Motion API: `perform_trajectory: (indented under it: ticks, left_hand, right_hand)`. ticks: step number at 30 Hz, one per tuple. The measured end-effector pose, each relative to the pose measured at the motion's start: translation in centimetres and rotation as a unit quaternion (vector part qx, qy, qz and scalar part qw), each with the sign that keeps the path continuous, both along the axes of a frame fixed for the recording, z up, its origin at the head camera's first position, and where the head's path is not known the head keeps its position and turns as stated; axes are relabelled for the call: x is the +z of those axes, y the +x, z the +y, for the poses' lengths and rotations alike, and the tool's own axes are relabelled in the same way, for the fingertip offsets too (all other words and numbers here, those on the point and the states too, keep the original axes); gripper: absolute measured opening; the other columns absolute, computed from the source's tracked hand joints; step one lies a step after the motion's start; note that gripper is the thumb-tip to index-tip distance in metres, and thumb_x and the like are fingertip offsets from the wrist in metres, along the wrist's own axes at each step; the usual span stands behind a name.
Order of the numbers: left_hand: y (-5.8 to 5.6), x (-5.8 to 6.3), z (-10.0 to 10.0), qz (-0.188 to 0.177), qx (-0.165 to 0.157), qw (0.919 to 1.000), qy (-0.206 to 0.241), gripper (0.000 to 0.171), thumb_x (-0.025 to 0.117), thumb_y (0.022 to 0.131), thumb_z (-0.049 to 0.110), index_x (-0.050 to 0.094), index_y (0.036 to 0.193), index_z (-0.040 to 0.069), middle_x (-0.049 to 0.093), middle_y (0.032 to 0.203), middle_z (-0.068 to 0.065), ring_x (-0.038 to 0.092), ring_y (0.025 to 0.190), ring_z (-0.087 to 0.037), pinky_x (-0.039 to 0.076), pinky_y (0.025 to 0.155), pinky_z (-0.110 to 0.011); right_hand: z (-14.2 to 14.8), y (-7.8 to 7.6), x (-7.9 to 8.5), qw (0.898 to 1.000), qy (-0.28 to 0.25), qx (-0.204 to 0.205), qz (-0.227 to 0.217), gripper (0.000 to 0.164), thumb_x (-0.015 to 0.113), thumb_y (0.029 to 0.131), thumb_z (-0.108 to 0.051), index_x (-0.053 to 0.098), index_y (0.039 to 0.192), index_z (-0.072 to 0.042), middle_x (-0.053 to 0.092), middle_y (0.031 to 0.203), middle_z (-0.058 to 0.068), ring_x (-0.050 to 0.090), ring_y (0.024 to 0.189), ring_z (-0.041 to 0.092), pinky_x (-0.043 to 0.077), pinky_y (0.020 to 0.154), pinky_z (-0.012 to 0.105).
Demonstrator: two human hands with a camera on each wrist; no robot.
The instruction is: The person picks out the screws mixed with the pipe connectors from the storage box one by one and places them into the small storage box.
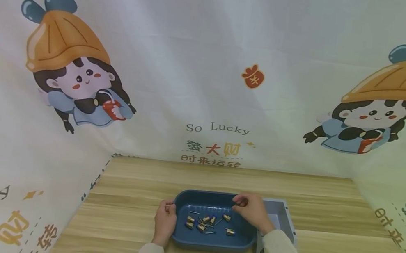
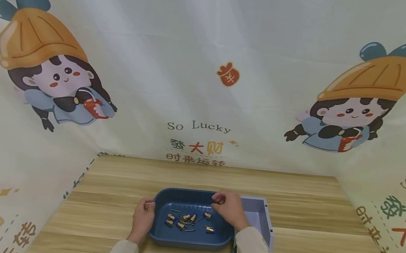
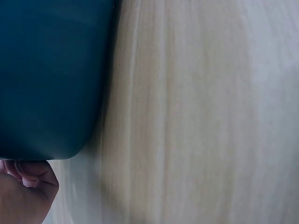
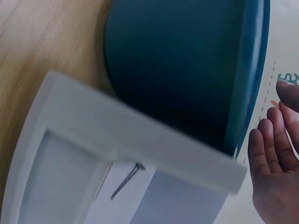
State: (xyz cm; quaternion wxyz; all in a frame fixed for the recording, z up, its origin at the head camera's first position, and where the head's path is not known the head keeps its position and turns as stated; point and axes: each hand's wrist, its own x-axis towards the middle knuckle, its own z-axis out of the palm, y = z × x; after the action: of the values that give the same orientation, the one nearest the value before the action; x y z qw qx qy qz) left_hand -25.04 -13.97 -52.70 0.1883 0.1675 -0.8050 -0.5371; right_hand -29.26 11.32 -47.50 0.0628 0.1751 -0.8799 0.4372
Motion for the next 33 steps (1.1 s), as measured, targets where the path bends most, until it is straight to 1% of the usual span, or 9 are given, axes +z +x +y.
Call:
perform_trajectory:
  ticks: [6, 11, 14, 19, 26, 33]
  left_hand:
    - [0.0, -0.1, 0.0, 0.003, 0.003, 1.0000, -0.002, 0.016, 0.051, 0.090, 0.000, 0.059, 0.103, -0.004, 0.062, 0.080, -0.014, 0.054, 0.072, -0.019, 0.043, 0.068, -0.035]
    - [0.0, 0.0, 0.1, 0.000, -0.001, 1.0000, 0.001, 0.016, 0.051, 0.092, 0.001, 0.059, 0.104, -0.004, 0.062, 0.082, -0.013, 0.054, 0.073, -0.018, 0.044, 0.069, -0.034]
    - [0.0, 0.0, 0.0, -0.001, -0.003, 1.0000, 0.003, 0.016, 0.050, 0.092, 0.001, 0.059, 0.105, -0.004, 0.062, 0.083, -0.013, 0.055, 0.074, -0.019, 0.044, 0.070, -0.034]
    - [0.0, 0.0, 0.0, 0.004, 0.001, 1.0000, -0.003, 0.016, 0.051, 0.091, 0.001, 0.060, 0.104, -0.004, 0.062, 0.082, -0.013, 0.055, 0.074, -0.020, 0.045, 0.069, -0.035]
    - [0.0, 0.0, 0.1, 0.007, 0.005, 1.0000, 0.002, 0.016, 0.052, 0.091, 0.000, 0.060, 0.104, -0.004, 0.063, 0.083, -0.015, 0.057, 0.076, -0.022, 0.045, 0.071, -0.036]
    - [0.0, 0.0, 0.1, 0.007, 0.003, 1.0000, 0.005, 0.016, 0.051, 0.091, 0.000, 0.060, 0.104, -0.003, 0.066, 0.089, -0.018, 0.061, 0.083, -0.027, 0.047, 0.075, -0.040]
  right_hand:
    - [-1.1, 0.3, -0.6, 1.000, -0.004, 0.003, -0.007, 0.017, 0.076, 0.071, 0.001, 0.070, 0.087, 0.001, 0.067, 0.076, 0.006, 0.054, 0.066, 0.006, 0.046, 0.062, 0.020]
    - [-1.8, 0.5, -1.2, 0.999, -0.025, 0.021, -0.019, 0.017, 0.074, 0.072, 0.004, 0.069, 0.088, 0.004, 0.068, 0.078, 0.010, 0.055, 0.068, 0.008, 0.047, 0.063, 0.021]
    - [-2.3, 0.6, -1.4, 0.999, -0.029, 0.021, -0.028, 0.018, 0.075, 0.071, 0.004, 0.069, 0.087, 0.004, 0.067, 0.077, 0.008, 0.055, 0.068, 0.007, 0.047, 0.063, 0.021]
    - [-3.0, 0.8, -2.0, 0.999, -0.019, 0.012, -0.038, 0.018, 0.076, 0.070, 0.001, 0.070, 0.086, 0.000, 0.064, 0.073, 0.003, 0.053, 0.066, 0.006, 0.045, 0.061, 0.021]
    - [-3.9, 1.1, -2.8, 0.999, -0.012, 0.027, -0.035, 0.019, 0.076, 0.068, 0.003, 0.069, 0.085, 0.001, 0.066, 0.073, 0.006, 0.054, 0.065, 0.006, 0.046, 0.061, 0.020]
    - [-4.3, 1.2, -3.4, 0.998, 0.004, 0.036, -0.052, 0.017, 0.078, 0.067, 0.004, 0.069, 0.080, -0.001, 0.064, 0.070, 0.003, 0.051, 0.063, 0.006, 0.043, 0.057, 0.019]
